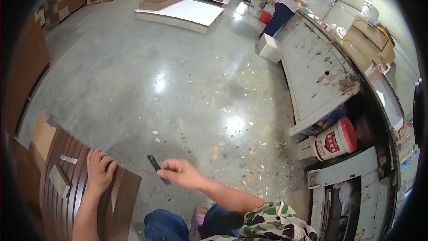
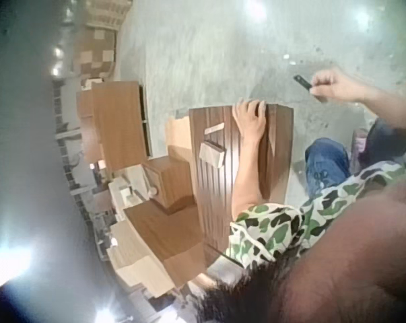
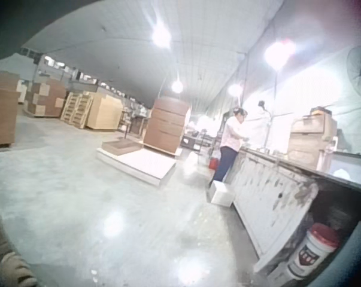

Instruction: The person aligns wooden panels of a furniture unit, trims excess material from the edges using a knife, and hammers the sections together with a rubber mallet.

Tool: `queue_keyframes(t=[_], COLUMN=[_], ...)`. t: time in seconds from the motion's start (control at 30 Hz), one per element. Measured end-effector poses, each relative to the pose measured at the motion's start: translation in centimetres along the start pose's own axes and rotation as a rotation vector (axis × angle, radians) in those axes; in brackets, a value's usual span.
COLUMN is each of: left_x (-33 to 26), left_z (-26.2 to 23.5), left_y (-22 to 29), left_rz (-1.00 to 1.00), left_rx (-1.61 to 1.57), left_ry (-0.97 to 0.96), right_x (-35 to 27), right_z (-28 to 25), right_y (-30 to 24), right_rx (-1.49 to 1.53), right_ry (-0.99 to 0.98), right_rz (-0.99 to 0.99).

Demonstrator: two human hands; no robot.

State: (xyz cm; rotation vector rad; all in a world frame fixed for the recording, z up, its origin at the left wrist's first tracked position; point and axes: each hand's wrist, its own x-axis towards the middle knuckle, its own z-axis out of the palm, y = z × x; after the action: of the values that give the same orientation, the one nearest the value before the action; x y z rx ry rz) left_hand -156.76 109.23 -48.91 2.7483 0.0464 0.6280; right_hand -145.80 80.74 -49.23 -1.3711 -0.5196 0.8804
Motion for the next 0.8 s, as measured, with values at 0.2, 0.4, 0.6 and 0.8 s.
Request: queue_keyframes(t=[0.2,0.4,0.6,0.8], left_x=[0.3,0.3,0.2,0.1], left_z=[-0.1,-0.4,-0.6,-0.4], left_y=[0.7,0.2,0.6,0.4], left_rz=[0.007,-0.013,-0.044,-0.034], left_rx=[-0.023,0.0,-0.029,-0.006], left_ry=[0.033,0.016,-0.014,0.019], right_x=[-1.2,0.2,0.2,1.5], right_z=[4.6,4.6,4.0,4.1], right_y=[6.9,7.1,9.8,9.6], right_rx=[0.074,0.046,-0.105,-0.339], right_ry=[-0.004,0.083,0.074,-0.005], right_rz=[0.168,0.221,0.148,0.297])
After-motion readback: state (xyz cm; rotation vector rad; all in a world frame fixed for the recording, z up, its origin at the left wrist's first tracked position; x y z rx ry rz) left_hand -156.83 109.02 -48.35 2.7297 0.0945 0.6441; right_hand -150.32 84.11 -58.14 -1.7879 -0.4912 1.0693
